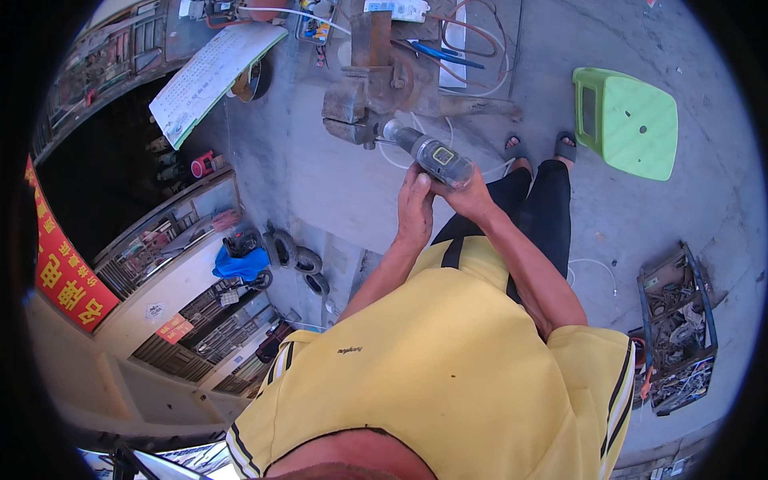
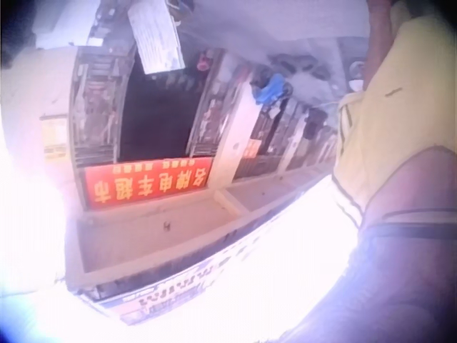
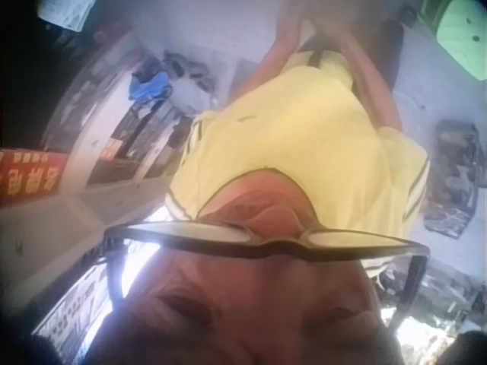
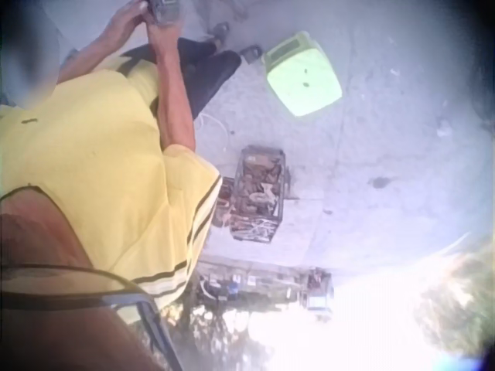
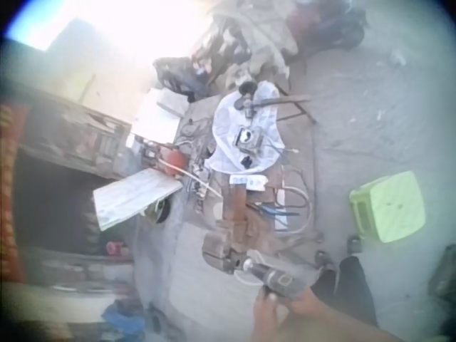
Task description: The person uses a handheld angle grinder to grind a metal part clamped in a bench vise. They then switch to a wire brush attachment and continue grinding the same part. The person handles the tool with both hands and adjusts the part's position during the process.
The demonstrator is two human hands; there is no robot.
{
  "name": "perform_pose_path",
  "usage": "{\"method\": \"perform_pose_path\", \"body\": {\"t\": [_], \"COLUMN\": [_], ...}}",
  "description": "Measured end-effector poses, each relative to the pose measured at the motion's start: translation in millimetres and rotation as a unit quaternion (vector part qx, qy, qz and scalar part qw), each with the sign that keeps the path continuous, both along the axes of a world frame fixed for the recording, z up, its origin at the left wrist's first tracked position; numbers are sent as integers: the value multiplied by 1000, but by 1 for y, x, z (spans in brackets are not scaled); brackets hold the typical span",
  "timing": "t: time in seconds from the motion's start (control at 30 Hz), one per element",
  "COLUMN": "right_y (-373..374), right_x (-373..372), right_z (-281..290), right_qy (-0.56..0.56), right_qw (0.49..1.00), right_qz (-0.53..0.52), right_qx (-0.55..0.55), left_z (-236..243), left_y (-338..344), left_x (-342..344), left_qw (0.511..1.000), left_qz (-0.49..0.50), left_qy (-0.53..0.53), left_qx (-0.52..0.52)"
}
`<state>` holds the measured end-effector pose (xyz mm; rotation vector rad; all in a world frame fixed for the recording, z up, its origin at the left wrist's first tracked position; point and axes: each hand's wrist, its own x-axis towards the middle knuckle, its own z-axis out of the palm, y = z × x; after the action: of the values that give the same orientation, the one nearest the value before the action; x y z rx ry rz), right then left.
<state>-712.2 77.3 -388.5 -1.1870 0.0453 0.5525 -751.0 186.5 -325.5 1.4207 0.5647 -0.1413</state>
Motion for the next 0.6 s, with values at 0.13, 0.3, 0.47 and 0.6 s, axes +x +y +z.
{"method": "perform_pose_path", "body": {"t": [0.13,0.3,0.47,0.6], "right_y": [-13,-17,-20,-24], "right_x": [0,0,3,1], "right_z": [11,10,24,23], "right_qy": [-20,-163,-218,-232], "right_qw": [994,974,963,961], "right_qz": [67,29,-17,-31], "right_qx": [-78,-157,-160,-148], "left_z": [26,40,38,46], "left_y": [-6,-15,-14,-22], "left_x": [8,17,13,15], "left_qw": [999,997,991,992], "left_qz": [2,26,47,49], "left_qy": [21,41,49,42], "left_qx": [-50,-65,-117,-106]}}
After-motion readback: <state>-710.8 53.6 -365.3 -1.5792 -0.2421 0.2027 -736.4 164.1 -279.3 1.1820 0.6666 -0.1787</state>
